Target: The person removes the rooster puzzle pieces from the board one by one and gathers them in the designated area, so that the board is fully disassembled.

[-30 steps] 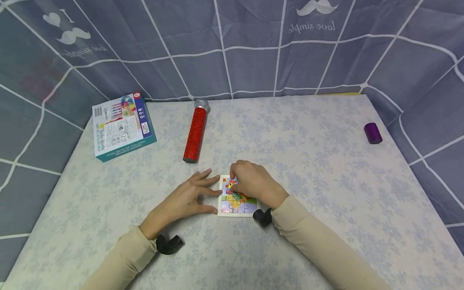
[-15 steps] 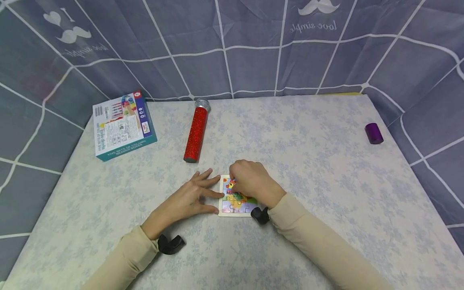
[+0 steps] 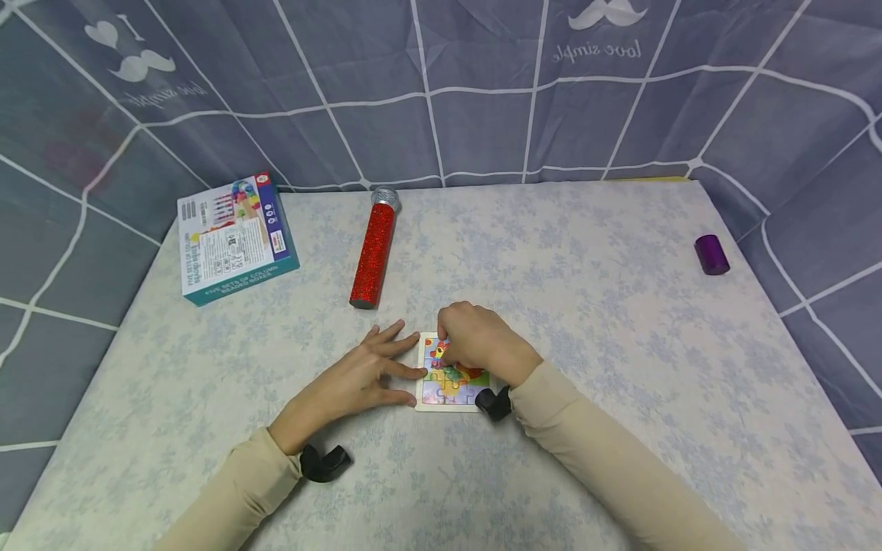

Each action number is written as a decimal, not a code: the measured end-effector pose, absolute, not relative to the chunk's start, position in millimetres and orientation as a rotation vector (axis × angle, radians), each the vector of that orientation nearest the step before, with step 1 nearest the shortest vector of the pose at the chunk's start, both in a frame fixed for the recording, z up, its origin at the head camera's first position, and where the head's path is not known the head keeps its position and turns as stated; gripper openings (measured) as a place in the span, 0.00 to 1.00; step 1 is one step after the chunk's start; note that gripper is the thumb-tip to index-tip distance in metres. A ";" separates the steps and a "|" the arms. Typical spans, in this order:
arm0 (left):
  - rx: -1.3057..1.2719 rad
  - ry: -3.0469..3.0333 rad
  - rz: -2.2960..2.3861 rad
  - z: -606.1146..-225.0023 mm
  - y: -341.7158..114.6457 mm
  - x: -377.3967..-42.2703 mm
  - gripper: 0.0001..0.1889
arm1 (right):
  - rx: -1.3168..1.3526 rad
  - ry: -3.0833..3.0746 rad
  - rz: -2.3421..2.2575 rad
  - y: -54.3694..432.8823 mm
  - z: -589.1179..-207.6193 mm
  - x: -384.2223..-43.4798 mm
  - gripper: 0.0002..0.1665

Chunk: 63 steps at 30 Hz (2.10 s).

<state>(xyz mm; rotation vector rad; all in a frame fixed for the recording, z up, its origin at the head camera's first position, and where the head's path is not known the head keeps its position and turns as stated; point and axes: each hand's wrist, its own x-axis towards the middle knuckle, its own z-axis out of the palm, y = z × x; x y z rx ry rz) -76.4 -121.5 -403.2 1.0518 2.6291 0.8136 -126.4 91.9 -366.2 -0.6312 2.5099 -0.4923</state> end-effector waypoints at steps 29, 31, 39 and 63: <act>1.034 2.633 0.764 -399.6 -120.0 -75.3 0.22 | -0.565 2.491 -0.639 92.0 -367.4 -125.9 0.18; 1.033 2.631 0.763 -399.1 -119.9 -75.4 0.22 | -0.539 2.472 -0.656 91.6 -367.1 -126.2 0.18; 1.042 2.621 0.764 -399.0 -120.3 -76.3 0.22 | -0.466 2.443 -0.696 89.7 -365.9 -127.7 0.17; 1.022 2.637 0.744 -399.6 -118.9 -77.7 0.23 | -0.511 2.447 -1.068 101.1 -375.1 -126.1 0.01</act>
